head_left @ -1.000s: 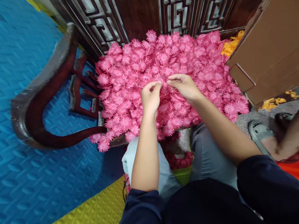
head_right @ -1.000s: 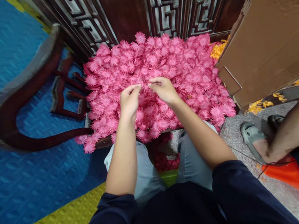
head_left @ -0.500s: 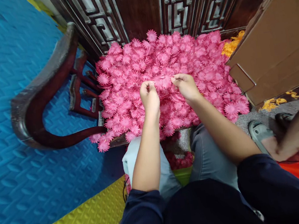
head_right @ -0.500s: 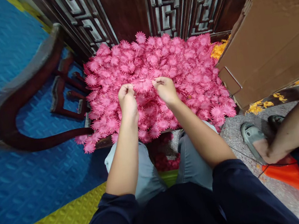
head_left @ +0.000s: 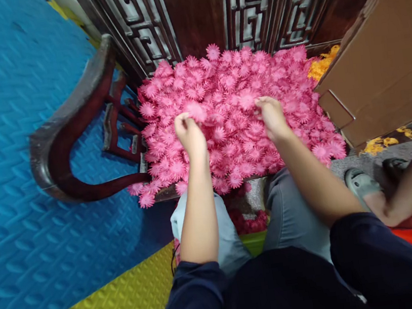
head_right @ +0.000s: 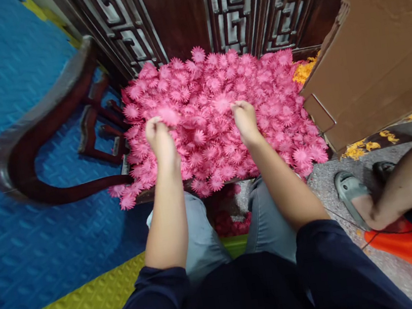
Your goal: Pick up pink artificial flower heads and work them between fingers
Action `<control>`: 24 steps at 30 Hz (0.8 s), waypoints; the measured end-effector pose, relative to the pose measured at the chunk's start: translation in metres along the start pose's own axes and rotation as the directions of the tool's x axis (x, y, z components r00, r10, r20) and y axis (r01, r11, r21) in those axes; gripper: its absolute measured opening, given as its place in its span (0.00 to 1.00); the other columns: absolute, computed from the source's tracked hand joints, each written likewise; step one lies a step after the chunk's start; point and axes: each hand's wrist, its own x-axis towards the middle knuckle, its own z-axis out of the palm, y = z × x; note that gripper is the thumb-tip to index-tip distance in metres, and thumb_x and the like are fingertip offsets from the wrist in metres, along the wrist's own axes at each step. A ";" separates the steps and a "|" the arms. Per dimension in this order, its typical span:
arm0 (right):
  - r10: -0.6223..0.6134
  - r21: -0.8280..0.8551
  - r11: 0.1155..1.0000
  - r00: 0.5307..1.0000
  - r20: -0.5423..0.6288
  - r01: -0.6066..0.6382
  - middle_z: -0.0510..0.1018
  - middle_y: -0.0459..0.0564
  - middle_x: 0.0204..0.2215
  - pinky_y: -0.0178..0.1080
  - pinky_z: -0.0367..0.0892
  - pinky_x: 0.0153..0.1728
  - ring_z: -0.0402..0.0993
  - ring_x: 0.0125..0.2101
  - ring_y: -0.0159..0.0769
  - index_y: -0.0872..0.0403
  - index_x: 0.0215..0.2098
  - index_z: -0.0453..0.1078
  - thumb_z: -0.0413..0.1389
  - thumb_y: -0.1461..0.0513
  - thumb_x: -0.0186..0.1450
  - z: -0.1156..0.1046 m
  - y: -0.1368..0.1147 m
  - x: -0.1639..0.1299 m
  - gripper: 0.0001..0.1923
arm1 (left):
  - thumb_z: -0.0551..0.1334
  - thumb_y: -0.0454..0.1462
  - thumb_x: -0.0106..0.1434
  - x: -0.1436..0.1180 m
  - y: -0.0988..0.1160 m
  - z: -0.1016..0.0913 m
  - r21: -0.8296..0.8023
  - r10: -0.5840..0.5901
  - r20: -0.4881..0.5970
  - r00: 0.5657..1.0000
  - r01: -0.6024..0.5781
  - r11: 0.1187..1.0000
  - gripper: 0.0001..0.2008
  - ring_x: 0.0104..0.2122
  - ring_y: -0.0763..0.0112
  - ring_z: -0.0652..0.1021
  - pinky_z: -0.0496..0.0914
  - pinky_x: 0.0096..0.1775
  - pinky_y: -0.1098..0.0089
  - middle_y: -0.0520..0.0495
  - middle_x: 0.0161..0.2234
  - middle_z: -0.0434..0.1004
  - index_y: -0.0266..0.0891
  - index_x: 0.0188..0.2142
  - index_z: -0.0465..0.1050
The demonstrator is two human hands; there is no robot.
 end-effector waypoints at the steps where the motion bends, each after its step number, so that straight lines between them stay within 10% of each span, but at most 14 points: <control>1: 0.010 0.004 1.000 0.997 0.076 -0.011 0.66 0.41 0.22 0.30 0.59 0.25 0.62 0.22 0.24 0.54 0.24 0.62 0.51 0.67 0.58 0.006 -0.002 -0.008 0.05 | 0.54 0.32 0.62 -0.005 0.002 0.005 0.009 -0.015 0.006 1.000 0.015 1.000 0.05 0.29 0.75 0.70 0.66 0.37 0.73 0.52 0.27 0.68 0.40 0.29 0.63; 5: 0.018 0.020 1.000 0.962 0.272 -0.024 0.65 0.40 0.20 0.31 0.60 0.26 0.63 0.21 0.25 0.54 0.23 0.62 0.51 0.66 0.58 0.025 -0.007 -0.036 0.06 | 0.56 0.27 0.59 -0.022 0.012 0.023 0.006 -0.059 0.035 0.998 0.059 0.998 0.08 0.30 0.76 0.72 0.66 0.39 0.75 0.52 0.27 0.70 0.38 0.26 0.67; 13: -0.127 0.155 0.984 0.965 0.230 0.093 0.54 0.39 0.17 0.30 0.52 0.23 0.51 0.20 0.24 0.53 0.18 0.53 0.50 0.67 0.59 0.025 -0.002 -0.033 0.14 | 0.61 0.32 0.59 -0.031 0.020 0.030 -0.017 -0.066 0.087 0.994 0.067 0.998 0.08 0.26 0.78 0.69 0.63 0.33 0.76 0.54 0.23 0.68 0.37 0.23 0.68; 24: -0.156 -0.026 0.984 0.921 0.358 0.177 0.59 0.37 0.15 0.32 0.49 0.20 0.52 0.16 0.24 0.52 0.27 0.63 0.54 0.60 0.61 0.022 -0.010 -0.038 0.07 | 0.65 0.29 0.54 -0.036 0.029 0.031 -0.144 -0.245 0.270 0.931 0.291 0.946 0.08 0.21 0.81 0.65 0.61 0.29 0.77 0.57 0.19 0.67 0.37 0.20 0.72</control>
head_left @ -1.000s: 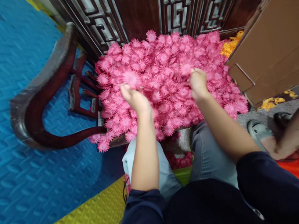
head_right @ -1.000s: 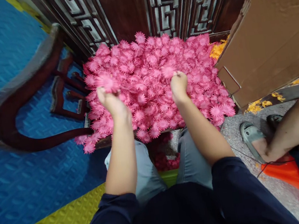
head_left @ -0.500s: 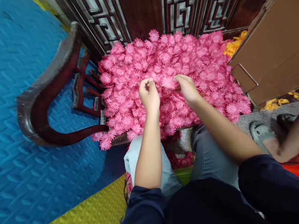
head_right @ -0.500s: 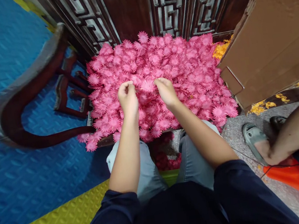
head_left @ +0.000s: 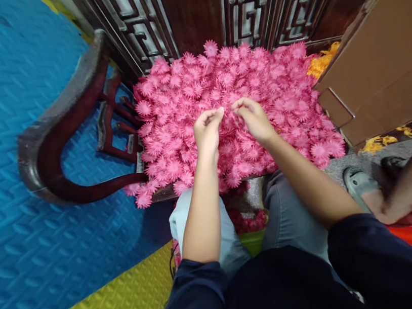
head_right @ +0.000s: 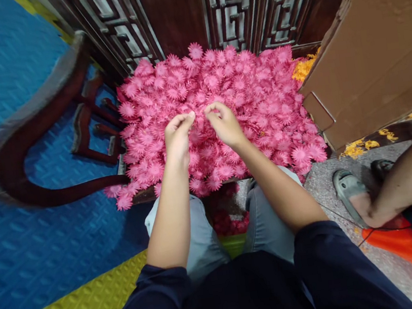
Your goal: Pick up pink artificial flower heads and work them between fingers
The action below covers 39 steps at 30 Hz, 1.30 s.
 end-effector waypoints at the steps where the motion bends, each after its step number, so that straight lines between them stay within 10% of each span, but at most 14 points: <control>1: -0.023 0.007 1.000 0.999 0.024 0.023 0.59 0.38 0.15 0.33 0.50 0.21 0.53 0.17 0.25 0.53 0.27 0.64 0.56 0.56 0.61 0.001 -0.001 -0.001 0.10 | 0.65 0.29 0.54 0.000 0.000 0.000 -0.008 0.001 0.006 1.000 -0.001 1.000 0.08 0.22 0.81 0.66 0.62 0.31 0.77 0.56 0.19 0.69 0.38 0.20 0.72; 7: -0.102 0.034 0.995 0.988 0.118 0.099 0.63 0.41 0.18 0.33 0.57 0.28 0.61 0.25 0.27 0.55 0.20 0.65 0.62 0.46 0.51 0.002 -0.002 -0.001 0.21 | 0.66 0.29 0.54 0.000 0.001 0.000 -0.028 -0.019 0.015 1.000 0.019 0.999 0.08 0.24 0.80 0.69 0.64 0.34 0.76 0.55 0.21 0.72 0.38 0.21 0.74; 18: 0.061 0.067 0.996 0.998 -0.022 -0.060 0.64 0.39 0.14 0.32 0.53 0.23 0.57 0.18 0.24 0.55 0.19 0.66 0.54 0.65 0.58 -0.003 0.000 0.003 0.10 | 0.70 0.38 0.52 0.003 -0.001 -0.001 -0.096 -0.088 0.038 0.995 0.092 0.991 0.09 0.28 0.78 0.74 0.67 0.38 0.73 0.53 0.24 0.73 0.38 0.22 0.72; 25: 0.080 -0.001 0.997 0.996 -0.025 -0.080 0.64 0.40 0.14 0.31 0.52 0.23 0.55 0.17 0.24 0.55 0.15 0.61 0.51 0.66 0.62 0.001 0.000 0.001 0.17 | 0.65 0.46 0.56 0.009 -0.009 -0.007 0.032 0.065 -0.201 0.978 -0.059 0.998 0.14 0.30 0.76 0.71 0.65 0.35 0.74 0.53 0.24 0.69 0.39 0.26 0.68; 34: 0.094 -0.058 0.992 0.965 -0.245 -0.111 0.59 0.40 0.13 0.32 0.50 0.22 0.52 0.17 0.25 0.54 0.14 0.58 0.47 0.73 0.61 -0.011 0.002 0.009 0.19 | 0.57 0.56 0.58 0.026 -0.008 -0.030 0.110 0.246 -0.501 0.830 -0.221 0.969 0.21 0.28 0.76 0.69 0.63 0.32 0.73 0.53 0.25 0.65 0.40 0.28 0.64; 39: 0.078 -0.011 0.997 0.984 -0.160 -0.081 0.61 0.39 0.14 0.32 0.51 0.21 0.53 0.17 0.24 0.54 0.16 0.61 0.51 0.68 0.60 -0.011 0.006 0.009 0.15 | 0.62 0.52 0.56 0.028 -0.012 -0.030 0.046 0.100 -0.370 0.923 -0.090 0.995 0.19 0.25 0.78 0.67 0.61 0.30 0.73 0.55 0.22 0.63 0.40 0.25 0.64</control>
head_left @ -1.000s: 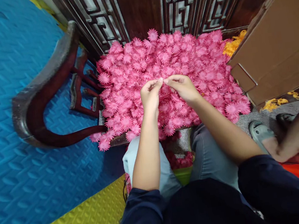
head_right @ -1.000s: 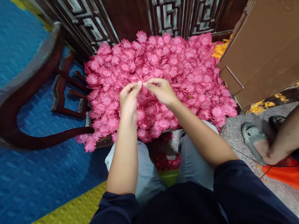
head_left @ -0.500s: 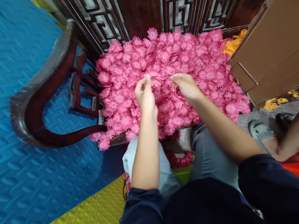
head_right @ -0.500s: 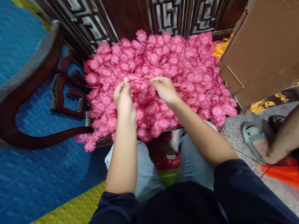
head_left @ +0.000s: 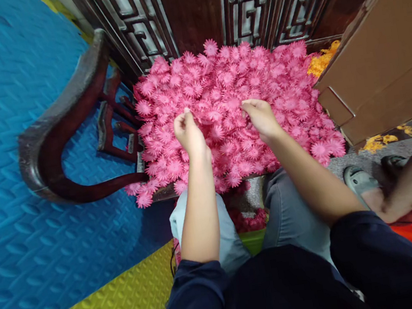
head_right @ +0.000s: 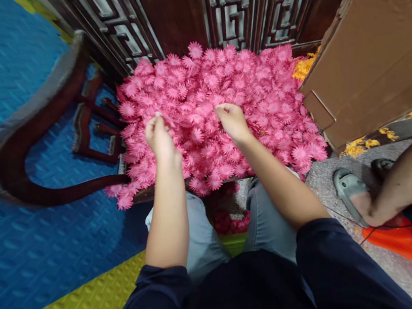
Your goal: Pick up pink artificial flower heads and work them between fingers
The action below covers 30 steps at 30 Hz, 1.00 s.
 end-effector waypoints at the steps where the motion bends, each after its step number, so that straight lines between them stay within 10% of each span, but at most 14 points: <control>1: 0.009 0.003 1.000 1.000 0.011 -0.009 0.61 0.39 0.13 0.32 0.51 0.21 0.53 0.17 0.24 0.54 0.16 0.61 0.51 0.67 0.59 0.002 0.000 -0.002 0.14 | 0.63 0.49 0.56 -0.003 -0.001 0.002 -0.007 -0.027 0.028 0.999 0.027 1.000 0.17 0.25 0.78 0.67 0.61 0.31 0.74 0.55 0.22 0.63 0.39 0.25 0.63; 9: 0.075 -0.043 0.996 0.995 0.073 -0.072 0.64 0.40 0.13 0.31 0.49 0.19 0.55 0.15 0.23 0.55 0.16 0.62 0.51 0.66 0.60 0.007 -0.002 -0.006 0.15 | 0.64 0.36 0.58 -0.019 0.005 0.011 0.007 -0.129 0.141 0.982 0.130 0.992 0.12 0.21 0.80 0.62 0.59 0.29 0.75 0.57 0.19 0.58 0.39 0.22 0.62; 17: 0.112 0.061 0.993 0.986 -0.121 -0.106 0.63 0.36 0.13 0.31 0.52 0.19 0.55 0.15 0.24 0.55 0.32 0.70 0.54 0.65 0.58 -0.002 0.007 0.010 0.04 | 0.64 0.36 0.57 -0.024 0.007 0.011 0.034 -0.071 0.203 0.977 0.066 0.997 0.10 0.24 0.79 0.67 0.63 0.32 0.76 0.55 0.22 0.67 0.39 0.22 0.66; 24: -0.149 0.104 0.986 0.963 0.227 0.128 0.79 0.44 0.29 0.37 0.68 0.40 0.73 0.33 0.30 0.52 0.31 0.75 0.62 0.55 0.53 0.016 0.001 -0.013 0.10 | 0.67 0.35 0.55 -0.032 0.014 0.013 0.021 -0.083 0.217 0.973 0.081 0.997 0.05 0.31 0.76 0.74 0.67 0.38 0.74 0.53 0.26 0.75 0.39 0.25 0.72; 30: -0.161 0.071 0.987 0.954 0.254 0.147 0.80 0.47 0.33 0.39 0.67 0.47 0.75 0.37 0.33 0.53 0.31 0.76 0.64 0.57 0.51 0.020 0.006 -0.016 0.11 | 0.67 0.35 0.55 -0.034 0.010 0.016 -0.027 -0.069 0.265 0.962 0.079 0.997 0.03 0.34 0.74 0.77 0.70 0.43 0.71 0.51 0.30 0.79 0.39 0.26 0.76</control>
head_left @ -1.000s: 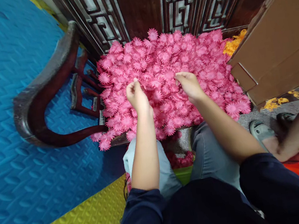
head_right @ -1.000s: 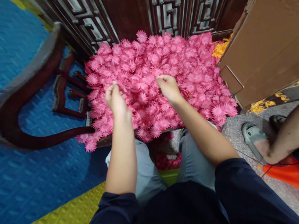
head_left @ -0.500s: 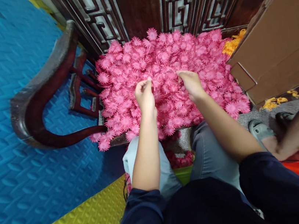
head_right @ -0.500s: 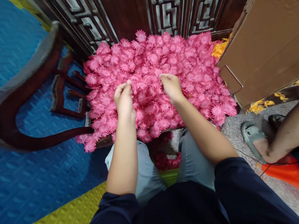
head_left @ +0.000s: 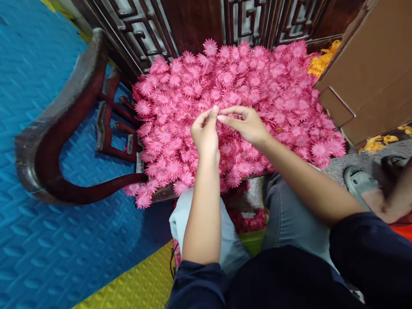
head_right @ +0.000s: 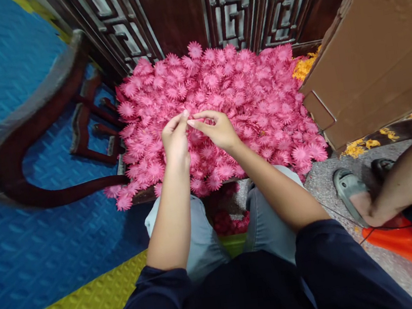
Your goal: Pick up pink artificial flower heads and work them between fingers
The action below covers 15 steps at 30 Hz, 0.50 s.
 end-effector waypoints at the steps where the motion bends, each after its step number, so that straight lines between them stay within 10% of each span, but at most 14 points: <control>1: -0.017 -0.016 1.000 1.000 -0.014 0.017 0.80 0.47 0.33 0.39 0.67 0.47 0.75 0.37 0.33 0.53 0.31 0.76 0.64 0.57 0.52 -0.001 0.000 0.000 0.10 | 0.67 0.36 0.55 0.000 0.000 0.000 -0.001 0.001 0.010 1.000 -0.001 1.000 0.03 0.35 0.74 0.78 0.70 0.44 0.70 0.50 0.30 0.79 0.39 0.27 0.76; 15: -0.074 -0.051 0.996 0.985 -0.155 0.067 0.76 0.43 0.28 0.37 0.64 0.46 0.72 0.34 0.30 0.54 0.26 0.72 0.58 0.64 0.55 -0.006 -0.003 0.003 0.01 | 0.68 0.36 0.52 -0.002 -0.002 0.000 -0.001 0.001 0.058 0.998 -0.001 1.000 0.03 0.35 0.74 0.78 0.70 0.46 0.69 0.51 0.29 0.80 0.38 0.26 0.78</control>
